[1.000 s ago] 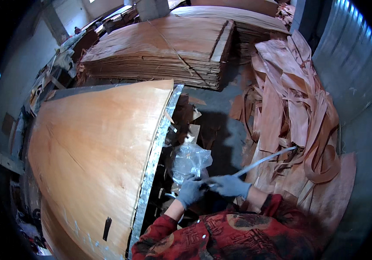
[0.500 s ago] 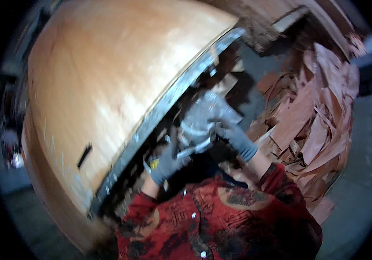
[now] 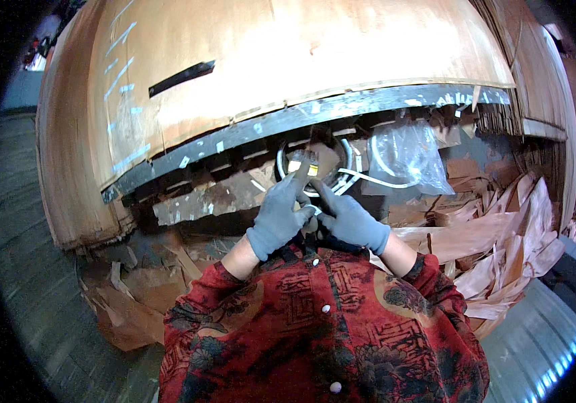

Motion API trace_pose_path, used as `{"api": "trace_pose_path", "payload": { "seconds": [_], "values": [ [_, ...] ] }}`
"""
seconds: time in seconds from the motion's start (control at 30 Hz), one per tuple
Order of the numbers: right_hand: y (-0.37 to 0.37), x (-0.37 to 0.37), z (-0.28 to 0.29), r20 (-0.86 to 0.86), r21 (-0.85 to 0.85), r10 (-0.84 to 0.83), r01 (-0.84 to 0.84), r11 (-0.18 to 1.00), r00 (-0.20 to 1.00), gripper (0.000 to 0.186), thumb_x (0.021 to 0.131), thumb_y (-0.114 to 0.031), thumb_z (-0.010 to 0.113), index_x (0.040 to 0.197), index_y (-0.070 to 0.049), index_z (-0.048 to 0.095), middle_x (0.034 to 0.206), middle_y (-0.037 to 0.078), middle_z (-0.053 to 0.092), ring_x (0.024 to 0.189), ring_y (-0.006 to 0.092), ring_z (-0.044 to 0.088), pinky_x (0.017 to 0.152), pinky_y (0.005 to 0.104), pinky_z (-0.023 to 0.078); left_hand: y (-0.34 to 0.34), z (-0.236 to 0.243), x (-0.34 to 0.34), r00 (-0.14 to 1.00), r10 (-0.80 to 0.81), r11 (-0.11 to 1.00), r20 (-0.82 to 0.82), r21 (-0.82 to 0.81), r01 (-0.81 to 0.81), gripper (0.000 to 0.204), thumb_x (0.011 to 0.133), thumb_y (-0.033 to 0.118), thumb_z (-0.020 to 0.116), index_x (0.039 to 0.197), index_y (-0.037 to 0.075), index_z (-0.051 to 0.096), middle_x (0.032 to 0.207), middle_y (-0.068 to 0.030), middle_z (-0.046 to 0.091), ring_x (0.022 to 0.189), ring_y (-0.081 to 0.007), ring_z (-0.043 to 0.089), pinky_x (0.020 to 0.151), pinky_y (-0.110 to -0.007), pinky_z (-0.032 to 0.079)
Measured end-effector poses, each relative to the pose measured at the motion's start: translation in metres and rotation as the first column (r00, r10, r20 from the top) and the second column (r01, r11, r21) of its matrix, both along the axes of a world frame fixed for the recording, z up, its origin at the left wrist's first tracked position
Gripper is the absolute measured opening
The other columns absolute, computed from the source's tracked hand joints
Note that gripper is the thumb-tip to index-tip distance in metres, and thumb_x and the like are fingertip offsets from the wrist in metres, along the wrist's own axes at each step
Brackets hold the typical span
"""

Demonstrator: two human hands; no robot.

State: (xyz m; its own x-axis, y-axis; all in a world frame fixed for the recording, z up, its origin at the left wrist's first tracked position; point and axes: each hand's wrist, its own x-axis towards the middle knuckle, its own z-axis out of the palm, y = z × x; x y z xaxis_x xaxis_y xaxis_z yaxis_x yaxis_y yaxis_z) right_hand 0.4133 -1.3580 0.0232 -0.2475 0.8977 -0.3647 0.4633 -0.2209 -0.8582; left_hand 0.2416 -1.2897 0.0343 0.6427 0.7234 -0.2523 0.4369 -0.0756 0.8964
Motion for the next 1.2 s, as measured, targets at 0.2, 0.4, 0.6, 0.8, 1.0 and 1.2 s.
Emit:
{"api": "trace_pose_path", "payload": {
  "seconds": [0.2,0.4,0.6,0.8,1.0,1.2],
  "values": [
    [0.016,-0.033,0.004,-0.038,-0.226,0.106,-0.112,0.968,0.994,0.067,0.080,-0.009,0.057,0.140,-0.001,0.028,0.123,0.029,0.049,0.116,0.0416,0.048,0.094,0.0424,0.042,-0.013,-0.018,-0.045,0.999,0.028,0.986,-0.028,-0.165,-0.032,0.088,0.068,-0.002,0.067,0.145,0.007,0.023,0.083,-0.0125,0.057,0.076,-0.0172,0.059,0.077,-0.031,0.046],
    [0.017,-0.047,-0.020,-0.005,-0.106,0.157,-0.157,0.982,0.988,0.069,0.079,-0.008,0.058,0.140,-0.001,0.028,0.129,0.027,0.046,0.119,0.0392,0.047,0.097,0.0398,0.040,-0.008,-0.022,-0.049,0.998,0.049,0.998,0.038,0.032,-0.050,0.080,0.071,-0.003,0.061,0.143,0.005,0.027,0.089,-0.0158,0.062,0.074,-0.0235,0.061,0.073,-0.033,0.050],
    [0.025,0.010,0.001,0.366,-0.147,0.355,-0.324,0.935,0.860,0.040,0.076,-0.009,0.053,0.115,-0.010,0.057,0.094,0.020,0.064,0.086,0.0379,0.062,0.076,0.0450,0.049,-0.007,-0.062,-0.052,0.931,0.364,0.928,-0.006,-0.081,-0.363,0.072,0.076,-0.005,0.056,0.142,0.006,0.030,0.074,-0.0071,0.057,0.063,-0.0156,0.055,0.062,-0.031,0.049],
    [0.030,0.076,0.045,0.980,0.187,-0.172,-0.165,0.968,0.099,0.033,0.080,-0.016,0.060,0.110,-0.006,0.056,0.093,0.017,0.059,0.074,0.0312,0.061,0.060,0.0403,0.049,-0.004,-0.122,-0.013,0.573,0.814,0.533,-0.095,-0.273,-0.801,0.069,0.078,-0.004,0.060,0.140,-0.002,0.030,0.070,-0.0027,0.053,0.055,-0.0113,0.049,0.049,-0.026,0.041],
    [-0.016,-0.041,-0.058,0.754,0.364,0.001,-0.419,0.832,0.657,0.055,0.069,-0.010,0.059,0.123,-0.019,0.052,0.106,0.017,0.048,0.085,0.0304,0.057,0.071,0.0402,0.047,-0.001,-0.141,0.005,0.514,0.846,0.461,-0.141,-0.292,-0.838,0.071,0.075,0.000,0.065,0.138,-0.003,0.033,0.072,-0.0049,0.056,0.060,-0.0141,0.052,0.054,-0.029,0.044],
    [-0.010,-0.023,-0.066,0.553,0.450,0.048,-0.346,0.823,0.832,0.039,0.073,-0.014,0.059,0.112,-0.014,0.057,0.102,0.014,0.053,0.086,0.0309,0.059,0.073,0.0412,0.049,-0.005,-0.154,0.005,0.637,0.751,0.656,-0.176,0.076,-0.751,0.075,0.073,0.003,0.068,0.138,-0.003,0.032,0.086,-0.0090,0.054,0.074,-0.0167,0.051,0.063,-0.029,0.040]
  ]
}}
